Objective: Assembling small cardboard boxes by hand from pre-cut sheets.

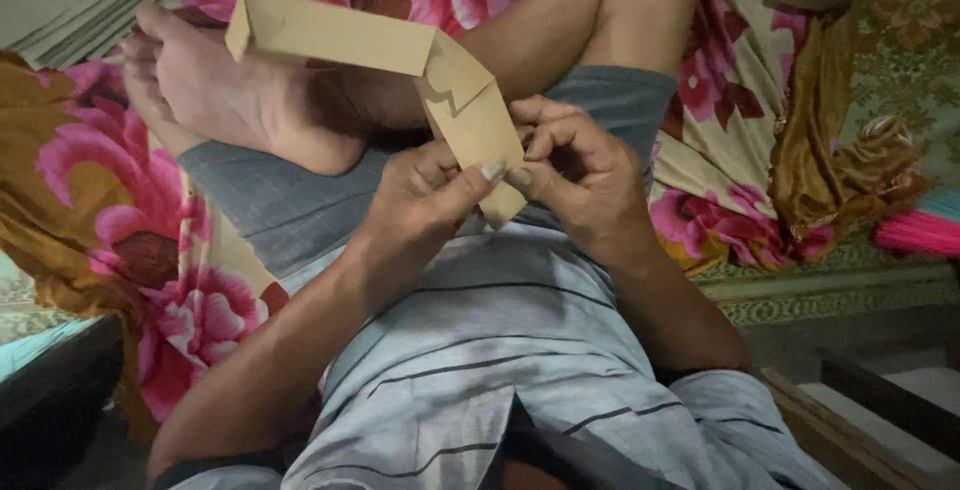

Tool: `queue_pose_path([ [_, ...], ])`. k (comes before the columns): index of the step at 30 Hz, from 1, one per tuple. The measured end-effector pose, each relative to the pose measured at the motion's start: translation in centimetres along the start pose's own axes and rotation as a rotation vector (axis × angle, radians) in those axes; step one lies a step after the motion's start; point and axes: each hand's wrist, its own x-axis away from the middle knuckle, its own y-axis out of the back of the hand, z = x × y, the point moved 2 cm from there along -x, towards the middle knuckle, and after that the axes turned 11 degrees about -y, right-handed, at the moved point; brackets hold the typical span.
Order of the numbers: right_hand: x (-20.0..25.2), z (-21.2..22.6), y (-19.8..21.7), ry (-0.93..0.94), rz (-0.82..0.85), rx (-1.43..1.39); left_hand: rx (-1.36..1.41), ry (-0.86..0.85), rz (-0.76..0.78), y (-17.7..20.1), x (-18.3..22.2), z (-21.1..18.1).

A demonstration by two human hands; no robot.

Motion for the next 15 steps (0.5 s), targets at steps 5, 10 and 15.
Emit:
queue_pose_path([
  [5,0.7,1.6,0.1,0.262,-0.073,0.245,-0.026,0.001,-0.081,0.2,-0.6,-2.0],
  [10,0.1,2.4,-0.3,0.580,-0.141,0.503,-0.036,-0.030,-0.073,1.0,-0.6,-1.4],
  [15,-0.8,2.4,-0.6,0.823,-0.087,0.550,-0.035,-0.009,-0.060,1.5,-0.7,-1.1],
])
